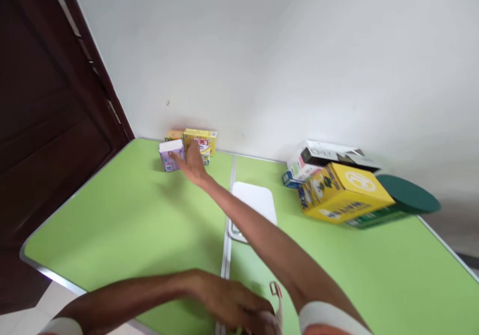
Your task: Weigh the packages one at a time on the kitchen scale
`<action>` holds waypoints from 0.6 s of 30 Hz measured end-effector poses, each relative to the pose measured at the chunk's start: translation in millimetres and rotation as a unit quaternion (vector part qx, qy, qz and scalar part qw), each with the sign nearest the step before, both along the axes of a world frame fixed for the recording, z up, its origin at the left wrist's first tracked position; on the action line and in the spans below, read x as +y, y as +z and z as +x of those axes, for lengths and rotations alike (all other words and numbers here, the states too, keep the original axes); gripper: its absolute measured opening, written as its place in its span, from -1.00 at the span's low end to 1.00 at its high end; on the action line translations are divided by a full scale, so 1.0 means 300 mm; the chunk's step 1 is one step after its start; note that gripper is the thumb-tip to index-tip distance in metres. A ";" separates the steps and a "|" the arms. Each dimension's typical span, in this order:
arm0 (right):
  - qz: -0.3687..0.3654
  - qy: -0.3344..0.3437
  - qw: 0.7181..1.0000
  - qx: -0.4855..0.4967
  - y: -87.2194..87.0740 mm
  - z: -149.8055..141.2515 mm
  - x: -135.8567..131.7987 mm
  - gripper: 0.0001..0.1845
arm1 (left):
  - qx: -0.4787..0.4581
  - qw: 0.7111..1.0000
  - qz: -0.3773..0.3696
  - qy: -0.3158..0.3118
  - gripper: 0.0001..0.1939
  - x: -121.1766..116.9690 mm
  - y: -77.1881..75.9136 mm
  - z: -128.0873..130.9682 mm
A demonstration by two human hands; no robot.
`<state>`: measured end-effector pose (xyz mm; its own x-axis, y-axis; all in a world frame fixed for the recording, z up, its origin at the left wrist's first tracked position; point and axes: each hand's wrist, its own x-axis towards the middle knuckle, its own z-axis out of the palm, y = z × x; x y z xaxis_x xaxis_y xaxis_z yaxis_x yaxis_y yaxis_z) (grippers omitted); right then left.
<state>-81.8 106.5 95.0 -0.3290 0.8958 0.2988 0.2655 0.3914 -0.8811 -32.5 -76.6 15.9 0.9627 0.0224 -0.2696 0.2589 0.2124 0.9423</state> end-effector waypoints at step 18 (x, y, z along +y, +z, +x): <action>-0.018 -0.277 0.956 0.096 -0.135 0.857 -0.344 -0.35 | 0.347 0.862 0.357 0.092 -0.75 -0.111 0.252 -0.007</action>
